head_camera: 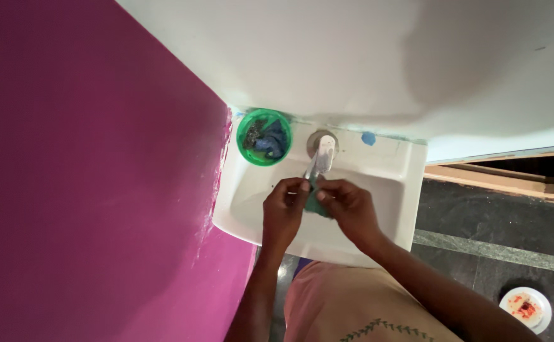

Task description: The person cleans a small sink and its faucet using a sponge and a green bowl containing cleaning solution.

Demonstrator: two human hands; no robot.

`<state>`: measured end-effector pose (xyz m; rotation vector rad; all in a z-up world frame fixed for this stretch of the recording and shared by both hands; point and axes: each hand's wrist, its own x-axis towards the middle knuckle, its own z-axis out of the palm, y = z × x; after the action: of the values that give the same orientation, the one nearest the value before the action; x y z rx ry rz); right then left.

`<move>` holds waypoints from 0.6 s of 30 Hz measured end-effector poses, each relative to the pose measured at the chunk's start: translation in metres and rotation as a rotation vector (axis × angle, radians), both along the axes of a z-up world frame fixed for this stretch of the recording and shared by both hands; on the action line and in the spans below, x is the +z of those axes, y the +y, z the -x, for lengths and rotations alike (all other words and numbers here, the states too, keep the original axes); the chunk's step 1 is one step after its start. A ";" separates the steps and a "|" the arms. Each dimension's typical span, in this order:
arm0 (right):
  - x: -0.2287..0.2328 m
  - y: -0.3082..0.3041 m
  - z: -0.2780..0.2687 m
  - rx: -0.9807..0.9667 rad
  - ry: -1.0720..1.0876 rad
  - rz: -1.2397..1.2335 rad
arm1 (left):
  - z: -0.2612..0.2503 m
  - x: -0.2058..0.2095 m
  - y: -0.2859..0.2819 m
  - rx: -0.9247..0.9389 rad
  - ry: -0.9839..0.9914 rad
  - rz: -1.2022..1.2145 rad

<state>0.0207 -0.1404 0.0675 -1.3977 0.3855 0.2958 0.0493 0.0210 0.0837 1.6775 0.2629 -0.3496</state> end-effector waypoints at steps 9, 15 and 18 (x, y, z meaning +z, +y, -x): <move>0.043 0.003 -0.008 0.454 -0.300 0.174 | 0.022 -0.032 0.002 0.140 -0.012 0.058; 0.017 -0.017 -0.009 0.413 -0.240 0.141 | 0.029 -0.054 -0.013 0.362 -0.172 0.116; -0.008 -0.035 -0.010 0.295 -0.222 0.049 | 0.024 -0.061 -0.012 0.454 -0.239 0.069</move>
<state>0.0305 -0.1751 0.0597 -1.5186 0.0021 0.3681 0.0249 0.0091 0.0228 1.5224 0.4359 0.1788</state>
